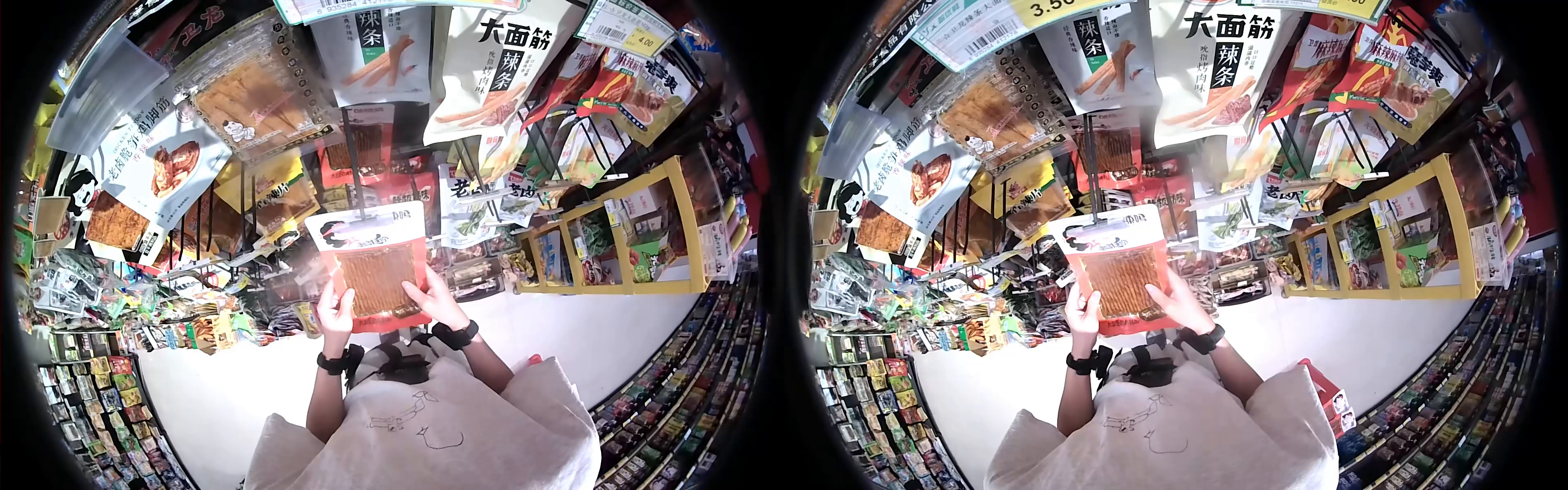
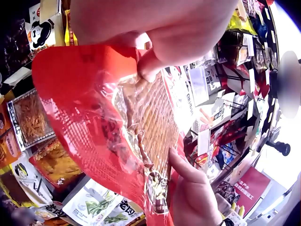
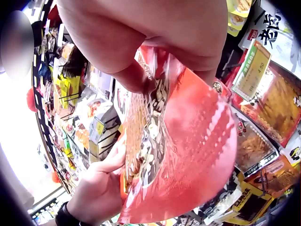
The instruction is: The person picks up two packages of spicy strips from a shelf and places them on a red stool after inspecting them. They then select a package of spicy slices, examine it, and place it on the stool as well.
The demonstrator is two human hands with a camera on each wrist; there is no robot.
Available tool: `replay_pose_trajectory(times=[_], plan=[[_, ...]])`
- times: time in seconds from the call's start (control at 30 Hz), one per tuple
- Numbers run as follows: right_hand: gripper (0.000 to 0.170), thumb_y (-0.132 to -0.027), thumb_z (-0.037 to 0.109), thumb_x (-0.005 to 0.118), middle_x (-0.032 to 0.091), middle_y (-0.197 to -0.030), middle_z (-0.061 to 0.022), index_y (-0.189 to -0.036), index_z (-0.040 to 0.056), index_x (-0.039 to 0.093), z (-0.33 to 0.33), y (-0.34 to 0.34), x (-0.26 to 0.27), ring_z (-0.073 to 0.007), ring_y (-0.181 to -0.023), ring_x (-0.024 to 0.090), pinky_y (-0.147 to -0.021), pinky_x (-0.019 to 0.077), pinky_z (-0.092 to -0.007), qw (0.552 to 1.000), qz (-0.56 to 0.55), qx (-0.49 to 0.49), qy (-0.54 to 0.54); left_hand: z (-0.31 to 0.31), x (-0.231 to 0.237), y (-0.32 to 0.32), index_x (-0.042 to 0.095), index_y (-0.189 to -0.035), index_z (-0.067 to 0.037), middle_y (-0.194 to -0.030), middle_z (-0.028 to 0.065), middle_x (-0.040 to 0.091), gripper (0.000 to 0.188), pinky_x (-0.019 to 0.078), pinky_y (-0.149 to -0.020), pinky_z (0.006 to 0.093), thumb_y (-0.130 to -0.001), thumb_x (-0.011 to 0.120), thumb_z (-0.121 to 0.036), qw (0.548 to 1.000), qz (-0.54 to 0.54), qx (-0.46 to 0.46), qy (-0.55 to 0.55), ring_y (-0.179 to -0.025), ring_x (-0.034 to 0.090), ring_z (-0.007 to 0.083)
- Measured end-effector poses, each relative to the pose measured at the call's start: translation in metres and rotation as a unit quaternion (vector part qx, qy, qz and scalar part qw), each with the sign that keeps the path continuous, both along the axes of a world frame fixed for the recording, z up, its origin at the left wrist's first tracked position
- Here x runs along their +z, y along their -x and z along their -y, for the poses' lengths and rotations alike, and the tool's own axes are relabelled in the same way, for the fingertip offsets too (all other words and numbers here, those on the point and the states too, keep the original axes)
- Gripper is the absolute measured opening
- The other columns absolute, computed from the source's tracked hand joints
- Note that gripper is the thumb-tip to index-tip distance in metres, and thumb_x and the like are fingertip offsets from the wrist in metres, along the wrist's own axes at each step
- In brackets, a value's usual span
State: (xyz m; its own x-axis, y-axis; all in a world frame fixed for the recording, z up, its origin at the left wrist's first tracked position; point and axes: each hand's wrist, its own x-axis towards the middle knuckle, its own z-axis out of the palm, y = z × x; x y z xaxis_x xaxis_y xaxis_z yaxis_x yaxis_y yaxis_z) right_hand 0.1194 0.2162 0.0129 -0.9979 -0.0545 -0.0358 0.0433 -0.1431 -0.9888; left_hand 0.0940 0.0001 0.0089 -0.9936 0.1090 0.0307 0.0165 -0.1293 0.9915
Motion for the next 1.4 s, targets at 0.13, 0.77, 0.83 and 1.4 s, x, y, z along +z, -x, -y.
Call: replay_pose_trajectory(times=[0.13,0.77,0.83,1.4], plan=[[0.047,-0.091,0.007,0.056,0.053,-0.123,-0.0099,-0.133,-0.0007,0.040,0.001,0.005,0.002,-0.0141,-0.112,0.049,-0.096,0.0393,-0.0297,1.000,-0.003,0.001,-0.002,0.004,0.001,0.004,0.036,-0.136,0.005,-0.121,0.0089,0.057,0.048,0.0411,-0.087,0.0199,-0.091,0.050,0.003,1.000,0.001,-0.001,0.020,-0.102,0.055,0.0088],[0.053,-0.088,0.007,0.058,0.051,-0.129,-0.0125,-0.136,-0.0015,0.037,-0.010,0.029,0.000,-0.0182,-0.119,0.046,-0.102,0.0345,-0.0319,1.000,-0.017,-0.005,-0.010,-0.012,0.007,0.021,0.044,-0.132,0.002,-0.083,-0.0056,0.055,0.045,0.0315,-0.059,0.0142,-0.088,0.053,0.004,0.997,-0.032,0.041,0.050,-0.064,0.039,-0.0006],[0.053,-0.088,0.006,0.057,0.050,-0.130,-0.0141,-0.136,-0.0023,0.035,-0.011,0.042,0.009,-0.0185,-0.120,0.046,-0.102,0.0342,-0.0319,0.999,-0.023,-0.003,-0.026,-0.011,-0.005,0.033,0.045,-0.130,0.001,-0.086,-0.0050,0.057,0.043,0.0333,-0.062,0.0145,-0.089,0.053,0.005,0.996,-0.024,0.058,0.065,-0.068,0.042,-0.0003],[0.028,-0.083,0.004,0.062,0.065,-0.092,-0.0081,-0.109,-0.0032,0.056,-0.024,0.231,-0.017,-0.0141,-0.080,0.057,-0.072,0.0463,-0.0291,0.967,-0.177,-0.131,-0.126,-0.042,-0.044,0.245,0.058,-0.100,0.004,-0.084,0.0056,0.063,0.015,0.0462,-0.062,0.0207,-0.086,0.054,0.006,0.973,-0.166,0.096,0.126,-0.072,0.058,0.0087]])
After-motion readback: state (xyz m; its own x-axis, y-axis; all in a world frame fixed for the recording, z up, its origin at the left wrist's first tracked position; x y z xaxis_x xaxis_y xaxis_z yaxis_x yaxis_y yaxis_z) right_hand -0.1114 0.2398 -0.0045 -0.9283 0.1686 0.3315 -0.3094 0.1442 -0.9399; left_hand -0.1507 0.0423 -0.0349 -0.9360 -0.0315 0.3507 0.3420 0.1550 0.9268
